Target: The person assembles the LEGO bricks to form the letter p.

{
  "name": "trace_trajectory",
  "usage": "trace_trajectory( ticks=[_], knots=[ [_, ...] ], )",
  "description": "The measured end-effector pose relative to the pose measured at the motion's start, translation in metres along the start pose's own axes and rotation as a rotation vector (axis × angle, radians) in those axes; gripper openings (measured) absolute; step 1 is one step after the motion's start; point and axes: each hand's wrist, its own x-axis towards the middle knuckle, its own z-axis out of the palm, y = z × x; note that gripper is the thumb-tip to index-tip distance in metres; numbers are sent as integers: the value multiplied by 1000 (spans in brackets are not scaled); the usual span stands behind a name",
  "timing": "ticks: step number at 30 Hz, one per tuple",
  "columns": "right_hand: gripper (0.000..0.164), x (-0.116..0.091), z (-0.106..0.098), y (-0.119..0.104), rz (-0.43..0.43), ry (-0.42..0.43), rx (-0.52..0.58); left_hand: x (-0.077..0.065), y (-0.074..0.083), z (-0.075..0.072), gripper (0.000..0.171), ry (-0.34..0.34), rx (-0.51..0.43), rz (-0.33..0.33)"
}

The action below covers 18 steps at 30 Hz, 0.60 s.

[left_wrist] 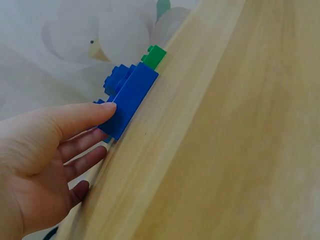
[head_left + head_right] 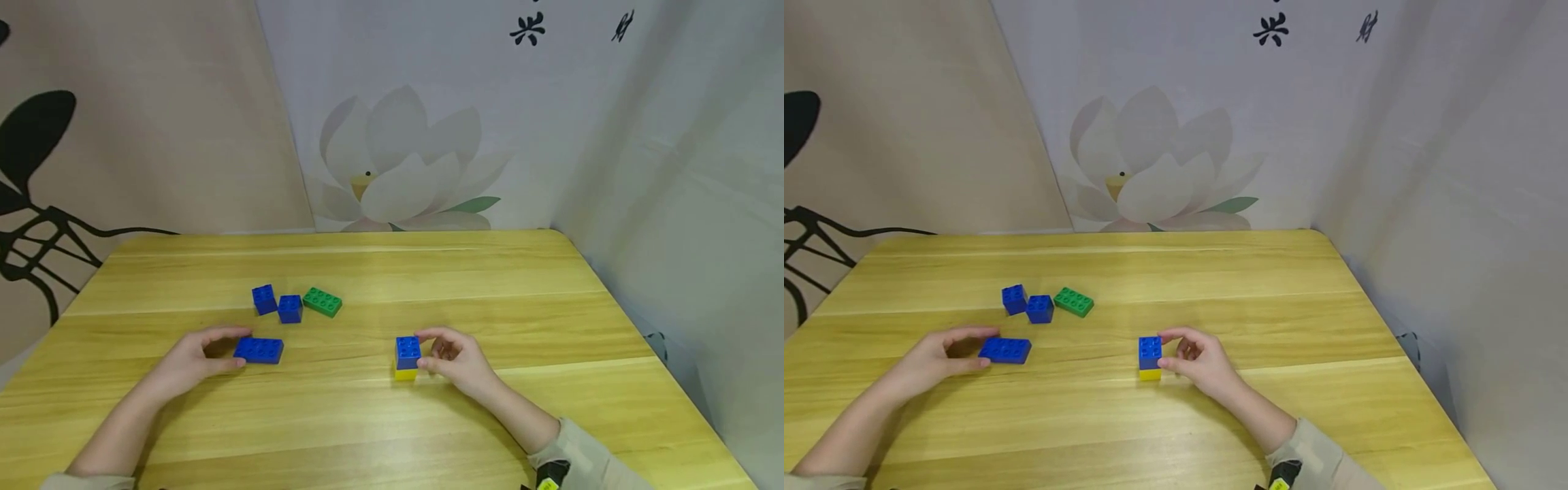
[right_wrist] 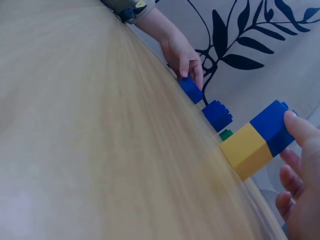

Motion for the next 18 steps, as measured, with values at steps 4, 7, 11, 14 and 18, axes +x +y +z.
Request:
trace_trajectory(
  ticks=[4,7,11,14,18],
  knots=[
    [37,0,0,0,-4,2,1,0,-1,-1,51,-6,7,-3],
    [36,1,1,1,-7,0,1,0,-1,-1,49,-8,12,0],
    [36,1,0,1,5,-3,3,0,-1,-1,47,-8,21,-4],
    [36,1,0,1,21,-5,-1,0,-1,-1,46,-8,32,-5],
    [36,1,1,-1,34,-9,-11,0,-1,0,45,-5,44,1]
  ],
)
